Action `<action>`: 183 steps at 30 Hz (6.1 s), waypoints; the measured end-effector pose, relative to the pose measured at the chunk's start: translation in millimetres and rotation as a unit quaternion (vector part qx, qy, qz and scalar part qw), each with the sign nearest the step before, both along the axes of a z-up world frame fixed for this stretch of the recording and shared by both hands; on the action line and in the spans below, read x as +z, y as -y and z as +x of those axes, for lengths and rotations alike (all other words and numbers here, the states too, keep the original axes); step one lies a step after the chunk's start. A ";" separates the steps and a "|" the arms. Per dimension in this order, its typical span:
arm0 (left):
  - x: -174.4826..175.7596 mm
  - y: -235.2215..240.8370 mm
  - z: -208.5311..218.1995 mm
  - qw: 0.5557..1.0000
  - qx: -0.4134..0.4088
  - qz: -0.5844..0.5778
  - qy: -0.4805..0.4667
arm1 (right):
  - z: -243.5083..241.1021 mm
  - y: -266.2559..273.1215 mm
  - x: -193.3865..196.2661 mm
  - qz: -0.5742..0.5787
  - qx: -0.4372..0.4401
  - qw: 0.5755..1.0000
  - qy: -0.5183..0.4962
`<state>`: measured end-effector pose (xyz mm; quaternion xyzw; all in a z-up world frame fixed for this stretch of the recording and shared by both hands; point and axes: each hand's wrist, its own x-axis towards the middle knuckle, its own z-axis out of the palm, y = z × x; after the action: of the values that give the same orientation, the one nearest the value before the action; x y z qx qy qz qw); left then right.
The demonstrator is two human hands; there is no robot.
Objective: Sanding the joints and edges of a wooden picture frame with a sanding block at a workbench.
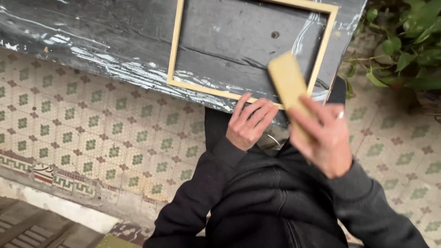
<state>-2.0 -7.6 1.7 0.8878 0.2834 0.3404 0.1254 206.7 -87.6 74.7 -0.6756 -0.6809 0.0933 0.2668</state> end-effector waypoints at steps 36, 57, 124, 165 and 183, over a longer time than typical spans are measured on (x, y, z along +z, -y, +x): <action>-5.1 -2.5 3.9 1.000 -0.002 0.010 0.010 | 33.1 -6.4 -4.2 -0.026 0.083 0.996 -0.008; -1.7 -10.9 2.6 0.999 0.013 0.031 0.005 | 55.0 7.0 -21.0 -0.031 0.127 0.991 -0.022; 24.6 5.6 8.7 0.997 0.004 -0.069 -0.034 | 43.9 38.0 3.0 -0.005 -0.019 0.992 -0.124; 42.4 -3.7 -21.9 0.981 0.050 -0.084 -0.166 | 54.4 65.9 10.6 -0.011 -0.152 0.839 -0.522; -24.1 15.3 1.0 0.994 0.014 0.052 -0.100 | 13.8 13.2 -8.3 0.004 0.009 1.000 -0.008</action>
<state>-1.1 -22.8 -22.3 0.9184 0.2892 0.2661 0.0454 220.5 -100.8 66.4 -0.6680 -0.6849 0.0982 0.2739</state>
